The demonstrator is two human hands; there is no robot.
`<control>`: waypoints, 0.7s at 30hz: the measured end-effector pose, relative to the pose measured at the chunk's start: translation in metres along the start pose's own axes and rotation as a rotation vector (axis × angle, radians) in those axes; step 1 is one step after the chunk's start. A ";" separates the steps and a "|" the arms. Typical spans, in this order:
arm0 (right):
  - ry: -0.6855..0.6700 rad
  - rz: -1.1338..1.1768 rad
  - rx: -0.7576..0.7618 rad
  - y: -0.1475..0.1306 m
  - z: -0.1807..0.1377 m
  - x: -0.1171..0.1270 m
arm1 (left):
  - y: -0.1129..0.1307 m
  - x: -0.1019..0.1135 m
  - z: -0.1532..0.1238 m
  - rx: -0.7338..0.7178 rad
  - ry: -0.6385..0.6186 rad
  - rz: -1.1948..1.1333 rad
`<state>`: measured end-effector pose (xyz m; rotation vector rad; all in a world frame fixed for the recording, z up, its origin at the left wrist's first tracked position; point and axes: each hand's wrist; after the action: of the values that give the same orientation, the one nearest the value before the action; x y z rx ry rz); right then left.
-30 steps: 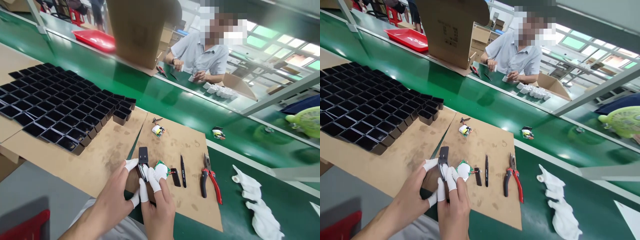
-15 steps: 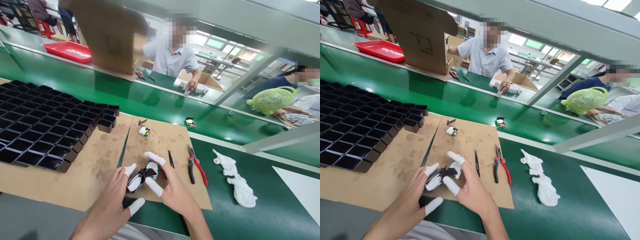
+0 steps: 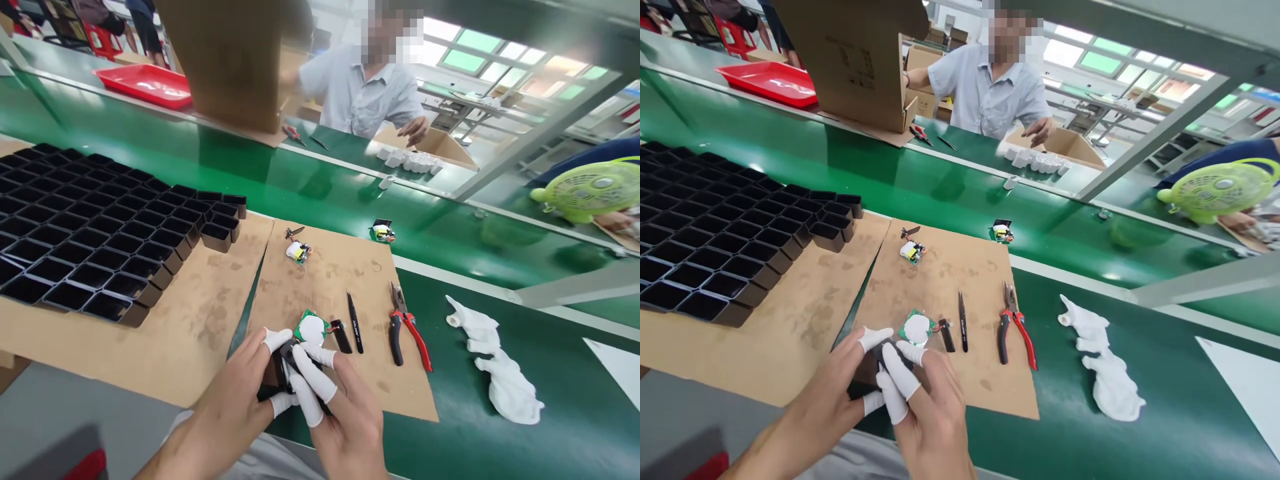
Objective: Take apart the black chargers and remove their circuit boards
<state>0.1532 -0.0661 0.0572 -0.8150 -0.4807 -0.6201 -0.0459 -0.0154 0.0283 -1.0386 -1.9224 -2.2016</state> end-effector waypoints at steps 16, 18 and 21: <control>0.091 -0.165 -0.152 -0.029 -0.018 -0.021 | 0.012 -0.009 0.002 0.011 0.119 -0.088; 0.089 -0.215 -0.148 -0.031 -0.019 -0.022 | 0.013 -0.006 0.003 0.020 0.094 -0.129; 0.043 -0.333 -0.087 -0.032 -0.021 -0.022 | 0.012 -0.006 0.002 0.020 0.101 -0.137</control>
<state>0.1191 -0.0926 0.0477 -0.8078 -0.5585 -0.9701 -0.0352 -0.0189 0.0360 -0.7988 -2.0235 -2.2508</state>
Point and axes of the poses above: each hand's wrist, its own z-axis towards the middle knuckle, its own x-axis out of the back of the hand, y = z × x, and after that the axes turned 7 degrees about x, right-handed
